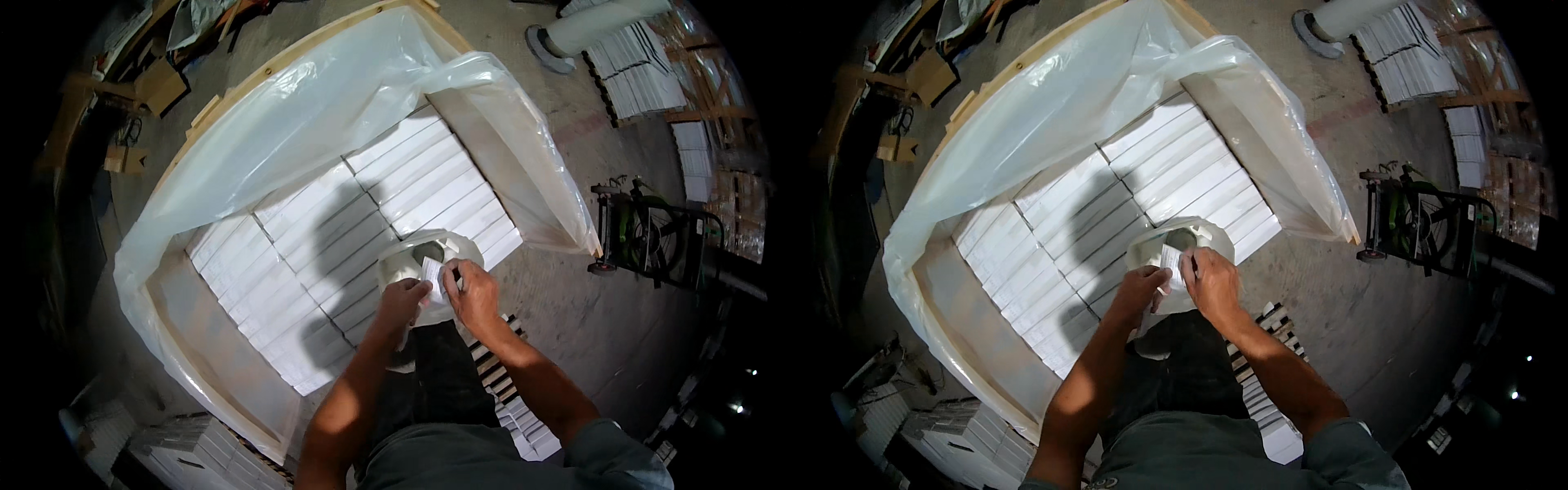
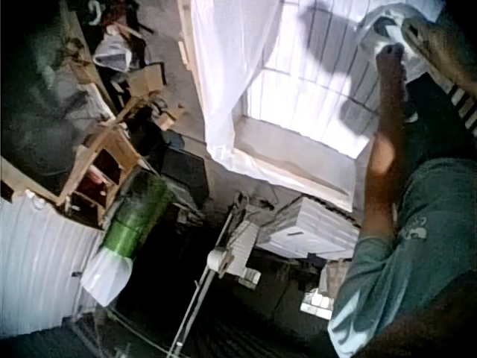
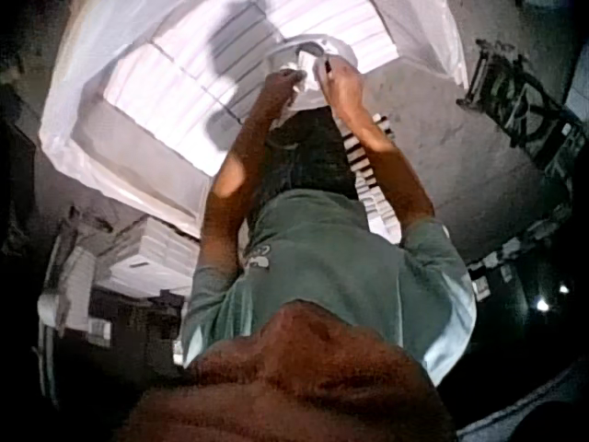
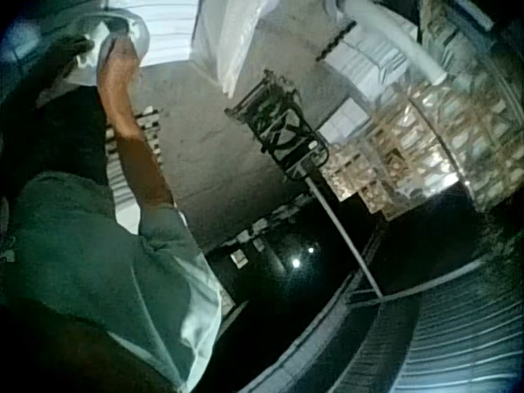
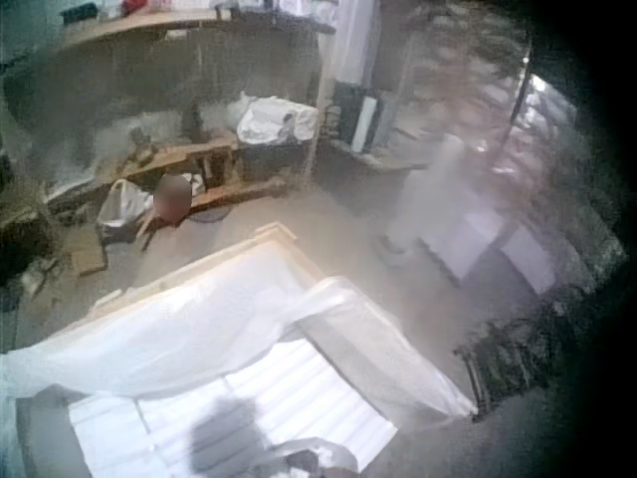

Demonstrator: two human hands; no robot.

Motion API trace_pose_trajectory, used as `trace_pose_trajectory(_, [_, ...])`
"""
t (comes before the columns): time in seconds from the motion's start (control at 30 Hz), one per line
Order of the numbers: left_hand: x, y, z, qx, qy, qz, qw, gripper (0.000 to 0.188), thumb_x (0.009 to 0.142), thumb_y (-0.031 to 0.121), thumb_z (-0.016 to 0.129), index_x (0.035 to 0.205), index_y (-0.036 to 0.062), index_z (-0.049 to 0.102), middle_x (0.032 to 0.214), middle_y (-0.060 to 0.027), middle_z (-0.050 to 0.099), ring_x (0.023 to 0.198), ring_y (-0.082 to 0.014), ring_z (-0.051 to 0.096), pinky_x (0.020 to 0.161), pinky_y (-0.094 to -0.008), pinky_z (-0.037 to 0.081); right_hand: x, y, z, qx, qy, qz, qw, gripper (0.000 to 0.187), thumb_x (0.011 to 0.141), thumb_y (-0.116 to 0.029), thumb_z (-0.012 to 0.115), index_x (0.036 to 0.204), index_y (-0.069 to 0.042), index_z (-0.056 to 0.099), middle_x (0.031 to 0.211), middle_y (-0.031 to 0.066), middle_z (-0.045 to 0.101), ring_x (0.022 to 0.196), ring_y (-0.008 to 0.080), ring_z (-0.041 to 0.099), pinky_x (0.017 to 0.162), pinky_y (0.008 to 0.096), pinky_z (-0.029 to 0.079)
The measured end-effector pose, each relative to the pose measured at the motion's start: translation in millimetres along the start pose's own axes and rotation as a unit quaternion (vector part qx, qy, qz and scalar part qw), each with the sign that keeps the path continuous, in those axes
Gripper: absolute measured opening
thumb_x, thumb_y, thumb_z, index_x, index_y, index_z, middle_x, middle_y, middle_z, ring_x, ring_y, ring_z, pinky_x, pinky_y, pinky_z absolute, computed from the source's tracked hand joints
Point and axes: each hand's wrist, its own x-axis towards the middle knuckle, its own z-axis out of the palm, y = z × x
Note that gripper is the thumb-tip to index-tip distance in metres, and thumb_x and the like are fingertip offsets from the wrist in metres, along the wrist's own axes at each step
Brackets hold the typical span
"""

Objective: The person applies adhesive labels to stacks of white rectangular items arranged on a wooden pallet. They peel each label from a roll and place it on the top of a stack, repeating the process across multiple stacks.

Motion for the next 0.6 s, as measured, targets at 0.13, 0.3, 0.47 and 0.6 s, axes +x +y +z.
trace_pose_trajectory(0.13, [7,10,-23,0.117,0.070,0.039,0.990,0.031,0.085,0.027,0.064,0.093,-0.0034,0.065,0.058,-0.0038,0.054,0.048,-0.0117,0.047,0.046,-0.0305,0.038,19,5,34,0.138,-0.028,0.182,0.973,0.014,0.087,-0.013,0.064,0.083,0.001,0.061,0.068,0.0149,0.061,0.060,0.0240,0.061,0.057,0.0357,0.047])
trace_pose_trajectory(0.3, [69,9,-79,0.145,0.131,0.089,0.977,0.031,0.083,0.029,0.063,0.077,-0.0016,0.063,0.056,-0.0083,0.055,0.049,-0.0161,0.050,0.046,-0.0329,0.037,70,17,89,0.280,-0.079,0.352,0.890,0.022,0.084,-0.017,0.064,0.077,0.004,0.062,0.065,0.0062,0.063,0.059,0.0124,0.056,0.058,0.0281,0.045])
trace_pose_trajectory(0.47, [157,47,-131,0.114,0.141,0.077,0.980,0.034,0.086,0.032,0.063,0.079,-0.0009,0.064,0.062,-0.0089,0.055,0.049,-0.0174,0.050,0.046,-0.0334,0.039,144,49,158,0.259,-0.145,0.386,0.874,0.021,0.080,-0.015,0.062,0.066,0.002,0.063,0.063,0.0095,0.064,0.060,0.0161,0.060,0.057,0.0303,0.045])
trace_pose_trajectory(0.6, [241,70,-154,0.095,0.179,0.075,0.976,0.031,0.089,0.029,0.063,0.081,-0.0012,0.063,0.067,-0.0086,0.057,0.054,-0.0166,0.050,0.050,-0.0325,0.042,200,129,248,0.175,-0.157,0.259,0.937,0.026,0.082,-0.023,0.063,0.086,0.002,0.068,0.074,0.0106,0.066,0.062,0.0178,0.060,0.058,0.0335,0.046])
